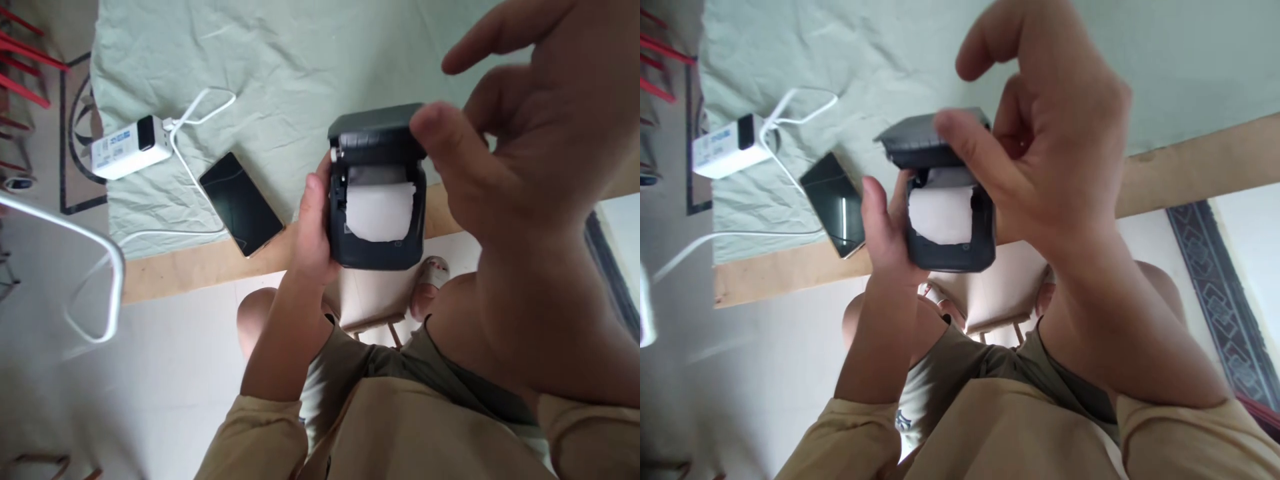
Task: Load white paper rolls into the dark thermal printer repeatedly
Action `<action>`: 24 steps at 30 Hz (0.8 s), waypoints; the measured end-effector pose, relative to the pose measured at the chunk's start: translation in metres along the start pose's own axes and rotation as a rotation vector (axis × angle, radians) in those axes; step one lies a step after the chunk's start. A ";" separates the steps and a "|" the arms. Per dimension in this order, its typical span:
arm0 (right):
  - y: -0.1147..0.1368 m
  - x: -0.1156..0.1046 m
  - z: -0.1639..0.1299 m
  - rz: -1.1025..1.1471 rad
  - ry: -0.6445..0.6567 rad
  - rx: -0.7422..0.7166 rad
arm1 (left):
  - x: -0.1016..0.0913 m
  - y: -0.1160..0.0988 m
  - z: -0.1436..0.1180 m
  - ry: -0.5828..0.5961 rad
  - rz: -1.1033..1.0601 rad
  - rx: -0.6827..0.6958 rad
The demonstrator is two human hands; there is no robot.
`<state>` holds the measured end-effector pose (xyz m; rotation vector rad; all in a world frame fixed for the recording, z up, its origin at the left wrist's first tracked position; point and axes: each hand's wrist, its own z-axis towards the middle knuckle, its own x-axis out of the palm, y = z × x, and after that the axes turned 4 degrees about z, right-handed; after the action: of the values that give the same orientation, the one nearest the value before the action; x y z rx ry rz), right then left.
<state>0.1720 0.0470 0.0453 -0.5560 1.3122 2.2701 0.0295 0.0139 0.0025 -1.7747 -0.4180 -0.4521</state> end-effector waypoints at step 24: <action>-0.013 -0.010 0.003 -0.288 0.549 0.025 | -0.003 0.005 -0.004 -0.007 0.225 0.086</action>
<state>0.1866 0.0538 0.0433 -1.3354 1.3838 1.9267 0.0289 0.0088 -0.0024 -1.7166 -0.2351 -0.2653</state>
